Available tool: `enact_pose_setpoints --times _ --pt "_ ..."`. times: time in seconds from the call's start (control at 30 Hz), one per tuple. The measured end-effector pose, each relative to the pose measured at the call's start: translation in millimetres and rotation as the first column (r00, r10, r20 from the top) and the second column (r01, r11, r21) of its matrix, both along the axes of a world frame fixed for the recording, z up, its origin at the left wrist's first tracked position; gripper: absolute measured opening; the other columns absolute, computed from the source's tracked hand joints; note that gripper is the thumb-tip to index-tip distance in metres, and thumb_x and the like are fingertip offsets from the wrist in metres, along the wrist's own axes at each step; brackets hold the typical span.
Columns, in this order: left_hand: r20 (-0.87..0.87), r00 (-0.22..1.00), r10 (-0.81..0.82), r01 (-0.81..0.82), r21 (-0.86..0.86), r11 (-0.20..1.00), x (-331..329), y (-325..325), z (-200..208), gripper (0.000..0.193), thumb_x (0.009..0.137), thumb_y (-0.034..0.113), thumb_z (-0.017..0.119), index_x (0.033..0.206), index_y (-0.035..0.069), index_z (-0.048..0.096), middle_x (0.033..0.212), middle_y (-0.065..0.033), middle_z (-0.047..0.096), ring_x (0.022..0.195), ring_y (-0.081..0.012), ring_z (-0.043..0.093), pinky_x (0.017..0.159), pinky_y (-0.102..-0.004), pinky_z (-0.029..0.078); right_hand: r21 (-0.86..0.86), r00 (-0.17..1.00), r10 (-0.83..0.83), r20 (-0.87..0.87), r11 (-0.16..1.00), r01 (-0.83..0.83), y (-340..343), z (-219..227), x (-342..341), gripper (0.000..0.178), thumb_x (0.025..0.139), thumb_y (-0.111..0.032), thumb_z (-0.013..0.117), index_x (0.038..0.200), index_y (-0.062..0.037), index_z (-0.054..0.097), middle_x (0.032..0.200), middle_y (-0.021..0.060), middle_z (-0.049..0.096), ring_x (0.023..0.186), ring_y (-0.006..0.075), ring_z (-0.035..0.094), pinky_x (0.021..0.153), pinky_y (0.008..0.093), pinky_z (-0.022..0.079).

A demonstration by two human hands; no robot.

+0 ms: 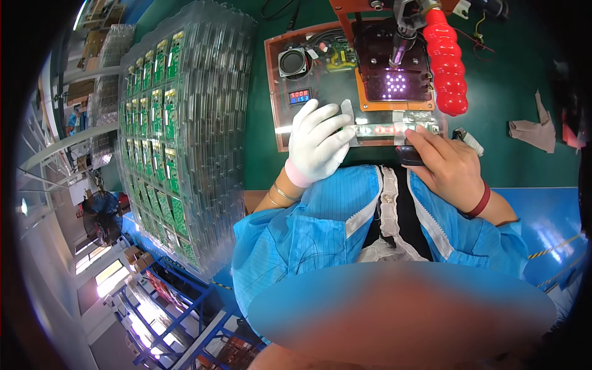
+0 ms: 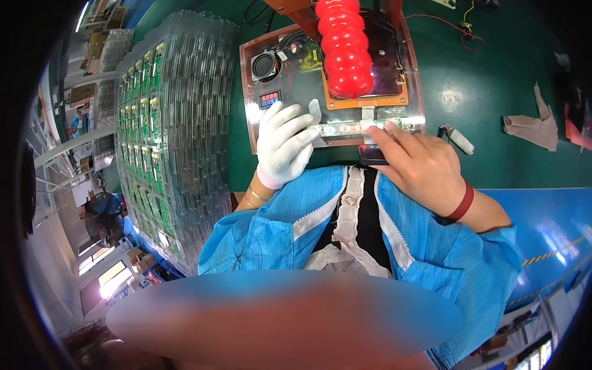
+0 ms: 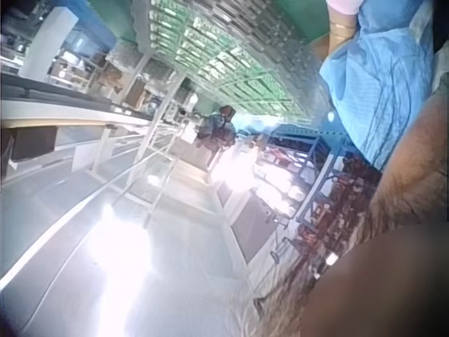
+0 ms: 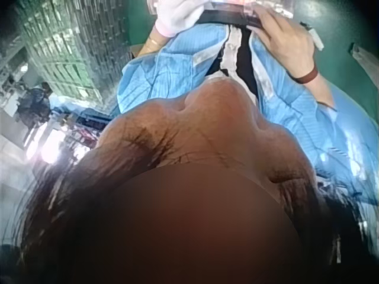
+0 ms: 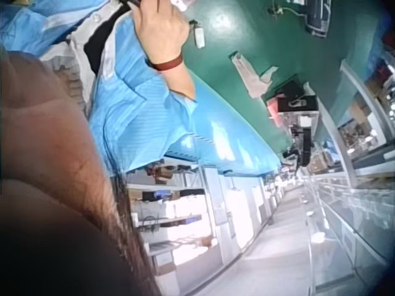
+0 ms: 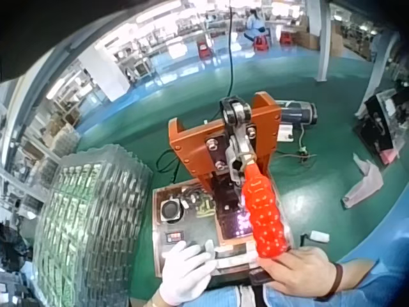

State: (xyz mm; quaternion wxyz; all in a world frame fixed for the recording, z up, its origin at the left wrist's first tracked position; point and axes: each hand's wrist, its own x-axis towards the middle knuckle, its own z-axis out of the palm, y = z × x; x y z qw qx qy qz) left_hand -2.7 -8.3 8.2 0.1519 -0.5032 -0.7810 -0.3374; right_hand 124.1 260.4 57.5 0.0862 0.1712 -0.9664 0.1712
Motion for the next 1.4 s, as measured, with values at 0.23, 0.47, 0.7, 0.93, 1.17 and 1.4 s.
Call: enact_pose_setpoints --times 0.23,0.47,0.7,0.93,1.17,1.4 --pt "-0.031 1.000 -0.006 0.007 0.044 0.999 0.7 0.6 -1.1 0.019 0.080 0.013 0.071 0.099 0.008 0.071 0.111 -0.0071 0.072 0.105 -0.0293 0.065 0.106 -0.0493 0.043 -0.019 0.999 -0.013 0.039 1.000 0.014 -1.9 -2.2 6.9 0.060 0.080 -0.022 0.080 0.135 -0.0044 0.062 0.133 0.0171 0.068 0.075 0.0211 0.071 0.069 0.0301 0.056" --pt "-0.041 0.999 -0.013 0.014 0.031 0.999 -0.1 1.9 1.2 0.020 0.081 0.015 0.070 0.099 0.007 0.071 0.110 -0.0081 0.072 0.104 -0.0301 0.065 0.103 -0.0502 0.044 -0.074 0.999 -0.021 0.029 0.997 0.023 0.1 -9.1 8.9 0.059 0.080 -0.021 0.080 0.134 -0.0037 0.062 0.135 0.0187 0.067 0.072 0.0211 0.070 0.068 0.0298 0.056" --pt "-0.040 0.999 -0.016 0.017 0.032 0.999 -0.1 1.7 -0.1 0.020 0.081 0.015 0.069 0.099 0.007 0.071 0.110 -0.0086 0.072 0.103 -0.0309 0.065 0.101 -0.0506 0.045 -0.084 0.999 -0.040 0.025 0.996 0.042 -1.2 -6.6 6.6 0.059 0.078 -0.018 0.082 0.132 -0.0029 0.063 0.130 0.0180 0.070 0.073 0.0218 0.072 0.068 0.0295 0.056" --pt "-0.043 0.999 -0.011 0.013 0.038 0.999 0.4 1.3 0.3 0.022 0.080 0.015 0.070 0.100 0.007 0.071 0.111 -0.0085 0.073 0.103 -0.0311 0.065 0.102 -0.0506 0.045 -0.154 0.997 -0.068 0.032 0.985 0.072 -3.7 -5.9 5.2 0.060 0.075 -0.015 0.084 0.130 -0.0021 0.064 0.126 0.0168 0.072 0.076 0.0224 0.074 0.068 0.0293 0.057" --pt "-0.041 0.999 -0.004 0.005 0.023 1.000 1.2 0.7 -1.7 0.024 0.078 0.014 0.070 0.101 0.007 0.072 0.111 -0.0082 0.073 0.105 -0.0310 0.066 0.104 -0.0510 0.045 -0.155 0.996 -0.087 0.028 0.984 0.091 -4.2 -5.5 5.5 0.059 0.075 -0.015 0.085 0.129 -0.0019 0.065 0.124 0.0159 0.073 0.077 0.0220 0.074 0.068 0.0294 0.057" --pt "-0.033 0.999 -0.008 0.009 0.011 1.000 0.9 -0.4 -1.3 0.025 0.078 0.013 0.071 0.101 0.007 0.072 0.111 -0.0082 0.073 0.105 -0.0309 0.065 0.104 -0.0507 0.045 -0.164 0.995 -0.092 0.042 0.982 0.098 -4.8 -5.2 5.7 0.059 0.075 -0.016 0.085 0.130 -0.0020 0.064 0.123 0.0155 0.074 0.077 0.0220 0.074 0.068 0.0295 0.057"
